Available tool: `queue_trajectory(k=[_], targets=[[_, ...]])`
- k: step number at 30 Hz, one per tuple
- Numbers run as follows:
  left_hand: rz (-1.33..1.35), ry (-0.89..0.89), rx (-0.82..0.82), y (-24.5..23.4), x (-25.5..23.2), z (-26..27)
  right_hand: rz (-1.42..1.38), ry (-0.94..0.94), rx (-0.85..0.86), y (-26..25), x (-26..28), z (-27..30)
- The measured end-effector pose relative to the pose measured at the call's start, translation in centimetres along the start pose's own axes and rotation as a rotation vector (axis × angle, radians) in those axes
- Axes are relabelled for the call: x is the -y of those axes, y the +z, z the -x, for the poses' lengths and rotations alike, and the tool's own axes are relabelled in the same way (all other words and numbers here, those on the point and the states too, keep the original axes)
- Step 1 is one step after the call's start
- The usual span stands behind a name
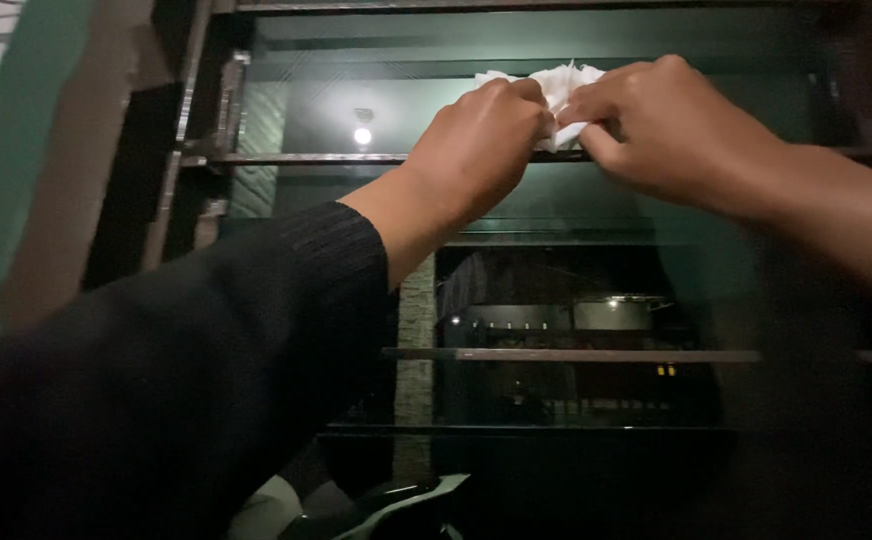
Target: Cleaning a glass window with a white cloth.
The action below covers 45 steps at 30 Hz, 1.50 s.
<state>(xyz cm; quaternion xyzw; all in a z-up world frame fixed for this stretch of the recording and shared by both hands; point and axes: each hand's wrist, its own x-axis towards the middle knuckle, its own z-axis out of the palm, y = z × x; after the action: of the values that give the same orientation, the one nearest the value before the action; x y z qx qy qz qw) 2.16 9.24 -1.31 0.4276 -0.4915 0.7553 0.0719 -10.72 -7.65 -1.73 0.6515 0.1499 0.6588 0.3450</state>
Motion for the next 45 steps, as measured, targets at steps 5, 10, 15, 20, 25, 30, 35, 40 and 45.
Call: queue_trajectory(k=[5, 10, 15, 20, 25, 30, 35, 40, 45], targets=[[-0.03, -0.037, 0.026, -2.7, 3.8, 2.6, -0.037, -0.021, -0.029, 1.5, 3.7, -3.4], [-0.058, -0.098, 0.07, -5.8, 6.5, 4.8, -0.022, -0.07, -0.07, 3.6, 6.7, -6.6], [-0.19, -0.206, 0.16, -7.3, 9.4, 5.9, -0.075, -0.02, -0.07, 4.6, 10.3, -9.5], [-0.215, -0.274, 0.172, -9.3, 10.9, 6.5, -0.172, 0.011, -0.108, 4.8, 13.5, -12.2], [-0.288, -0.311, 0.167, -10.3, 13.0, 7.4, -0.181, 0.016, -0.085, 6.3, 15.8, -15.0], [-0.278, -0.389, 0.165, -11.0, 14.4, 8.3, -0.259, 0.043, -0.14, 7.0, 18.2, -16.6], [-0.327, -0.388, 0.232, -11.3, 14.2, 8.4, -0.298, 0.102, -0.146, 7.4, 18.8, -16.8], [-0.3, -0.374, 0.183, -10.4, 14.6, 8.7, -0.259, 0.056, -0.153, 7.6, 18.5, -16.5], [-0.257, -0.391, 0.177, -10.4, 14.1, 8.9, -0.267, 0.065, -0.1, 7.3, 18.5, -16.2]])
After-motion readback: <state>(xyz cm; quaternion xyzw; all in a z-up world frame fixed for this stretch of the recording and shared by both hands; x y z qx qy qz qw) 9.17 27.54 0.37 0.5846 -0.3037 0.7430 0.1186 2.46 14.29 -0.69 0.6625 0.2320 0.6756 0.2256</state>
